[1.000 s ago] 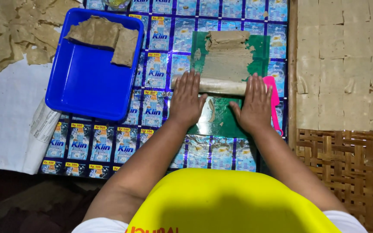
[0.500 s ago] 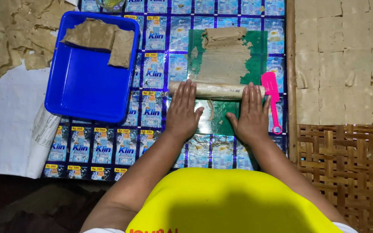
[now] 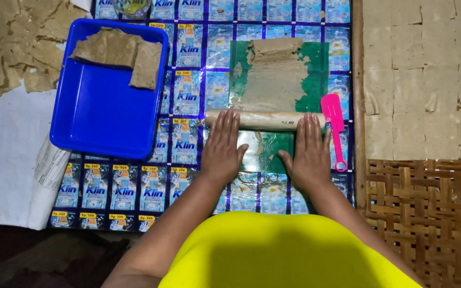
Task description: Flattening and cutting dough into rectangular pieces for snacks.
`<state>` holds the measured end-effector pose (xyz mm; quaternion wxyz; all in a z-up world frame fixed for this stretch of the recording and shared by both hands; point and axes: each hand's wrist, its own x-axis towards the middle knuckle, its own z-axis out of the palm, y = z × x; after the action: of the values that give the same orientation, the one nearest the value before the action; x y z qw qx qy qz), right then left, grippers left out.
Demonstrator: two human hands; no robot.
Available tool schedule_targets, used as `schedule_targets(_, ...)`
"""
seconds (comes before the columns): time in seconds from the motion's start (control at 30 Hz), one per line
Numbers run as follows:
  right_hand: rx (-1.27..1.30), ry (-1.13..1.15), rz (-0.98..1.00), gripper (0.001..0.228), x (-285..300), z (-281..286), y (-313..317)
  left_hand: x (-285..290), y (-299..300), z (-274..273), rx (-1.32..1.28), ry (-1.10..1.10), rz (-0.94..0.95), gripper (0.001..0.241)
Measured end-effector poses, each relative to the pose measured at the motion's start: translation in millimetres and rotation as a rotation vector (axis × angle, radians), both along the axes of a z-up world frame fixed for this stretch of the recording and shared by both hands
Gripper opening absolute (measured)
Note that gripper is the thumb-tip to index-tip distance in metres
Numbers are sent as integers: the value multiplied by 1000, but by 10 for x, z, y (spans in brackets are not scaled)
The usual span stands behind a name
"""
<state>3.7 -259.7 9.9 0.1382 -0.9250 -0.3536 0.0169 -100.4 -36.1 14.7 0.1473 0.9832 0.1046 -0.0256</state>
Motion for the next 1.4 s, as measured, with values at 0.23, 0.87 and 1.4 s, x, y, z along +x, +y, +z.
schedule_targets(0.23, 21, -35, -35, 73, 268, 232, 35, 161, 136, 0, 105, -112, 43, 60)
schedule_targets(0.87, 59, -39, -76, 73, 1321, -149, 527, 1232, 500, -92, 18, -177, 65, 68)
schedule_targets(1.4, -54, 119, -155, 71, 2485, 66, 1271, 2513, 1076, 42, -13, 102, 184, 69)
